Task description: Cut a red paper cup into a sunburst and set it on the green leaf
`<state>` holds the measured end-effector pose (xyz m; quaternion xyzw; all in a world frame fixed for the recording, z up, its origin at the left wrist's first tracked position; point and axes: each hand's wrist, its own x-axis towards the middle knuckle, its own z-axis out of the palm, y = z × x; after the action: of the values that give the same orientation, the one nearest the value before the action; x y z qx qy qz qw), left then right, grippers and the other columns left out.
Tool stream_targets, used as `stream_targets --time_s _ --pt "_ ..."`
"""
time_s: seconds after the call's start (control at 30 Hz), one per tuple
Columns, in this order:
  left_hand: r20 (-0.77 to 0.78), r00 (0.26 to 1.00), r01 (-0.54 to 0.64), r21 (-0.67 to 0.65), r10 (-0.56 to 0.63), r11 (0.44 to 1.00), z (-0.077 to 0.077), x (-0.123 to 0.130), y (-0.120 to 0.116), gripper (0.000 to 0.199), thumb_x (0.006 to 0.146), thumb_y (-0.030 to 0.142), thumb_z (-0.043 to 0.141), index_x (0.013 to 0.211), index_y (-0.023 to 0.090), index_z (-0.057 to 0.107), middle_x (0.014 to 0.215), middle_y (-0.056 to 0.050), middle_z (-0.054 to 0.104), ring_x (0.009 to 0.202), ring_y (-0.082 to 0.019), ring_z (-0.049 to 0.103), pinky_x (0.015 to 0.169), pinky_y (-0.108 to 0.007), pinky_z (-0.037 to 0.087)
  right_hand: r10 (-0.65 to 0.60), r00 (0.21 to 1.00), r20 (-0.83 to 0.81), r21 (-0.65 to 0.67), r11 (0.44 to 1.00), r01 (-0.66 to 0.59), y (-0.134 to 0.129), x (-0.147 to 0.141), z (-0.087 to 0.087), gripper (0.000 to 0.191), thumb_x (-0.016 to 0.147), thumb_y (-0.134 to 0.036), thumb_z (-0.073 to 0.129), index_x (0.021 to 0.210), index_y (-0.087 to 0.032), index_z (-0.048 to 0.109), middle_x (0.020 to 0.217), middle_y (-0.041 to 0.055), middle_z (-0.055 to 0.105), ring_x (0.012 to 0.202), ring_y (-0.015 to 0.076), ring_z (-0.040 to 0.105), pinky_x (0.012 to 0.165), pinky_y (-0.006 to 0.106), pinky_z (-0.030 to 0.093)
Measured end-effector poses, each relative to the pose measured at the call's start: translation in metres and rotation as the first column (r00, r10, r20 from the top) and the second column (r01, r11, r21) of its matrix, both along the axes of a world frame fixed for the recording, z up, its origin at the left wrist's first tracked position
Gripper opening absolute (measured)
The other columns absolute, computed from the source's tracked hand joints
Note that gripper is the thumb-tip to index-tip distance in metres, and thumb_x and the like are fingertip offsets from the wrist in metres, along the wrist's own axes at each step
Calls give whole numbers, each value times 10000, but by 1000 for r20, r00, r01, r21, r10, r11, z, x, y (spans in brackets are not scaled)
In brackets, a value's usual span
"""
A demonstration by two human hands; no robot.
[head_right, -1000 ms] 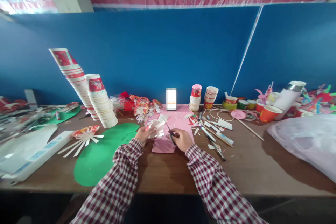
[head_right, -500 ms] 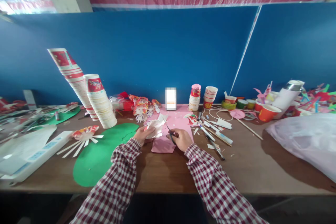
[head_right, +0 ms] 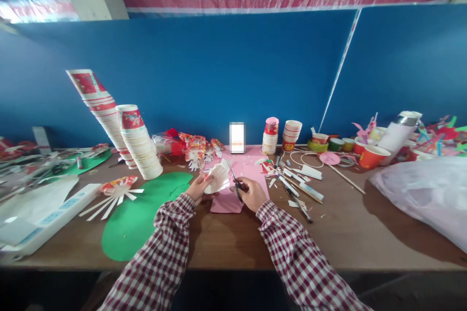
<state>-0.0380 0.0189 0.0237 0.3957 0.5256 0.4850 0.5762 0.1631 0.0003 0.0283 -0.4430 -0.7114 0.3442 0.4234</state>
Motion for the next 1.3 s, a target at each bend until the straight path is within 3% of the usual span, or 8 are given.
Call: stream_targets --time_s 0.13,0.3,0.57,1.3 --pt "17 1000 -7 -8 7 1000 0 1 0 376 679 412 646 919 137 554 692 -63 634 569 -196 634 494 -318 520 8 1000 4 -17 1000 -8 -1 0 0 296 714 -388 601 911 -168 615 562 -23 525 499 114 465 457 209 369" --pt "5 999 -38 87 37 995 -11 -3 8 337 568 364 730 733 97 607 558 -37 609 495 -152 585 484 -268 479 47 999 -14 -58 997 -48 -2 -1 -1 311 710 -368 606 942 -160 609 534 -39 491 475 103 438 438 202 340" --pt "-23 982 -177 247 188 953 -27 -16 23 368 491 367 754 744 127 636 603 1 625 523 -98 540 515 -208 417 99 993 -60 -89 991 -104 -1 -1 -3 326 714 -357 592 961 -145 606 612 -2 587 539 123 526 483 213 397" --pt "-115 971 -181 218 209 959 -18 -11 16 347 520 383 739 719 109 662 513 3 592 457 -92 499 460 -206 380 126 987 -101 -145 979 -140 -4 -1 2 367 705 -433 613 928 -142 622 559 -20 541 490 109 491 458 211 378"
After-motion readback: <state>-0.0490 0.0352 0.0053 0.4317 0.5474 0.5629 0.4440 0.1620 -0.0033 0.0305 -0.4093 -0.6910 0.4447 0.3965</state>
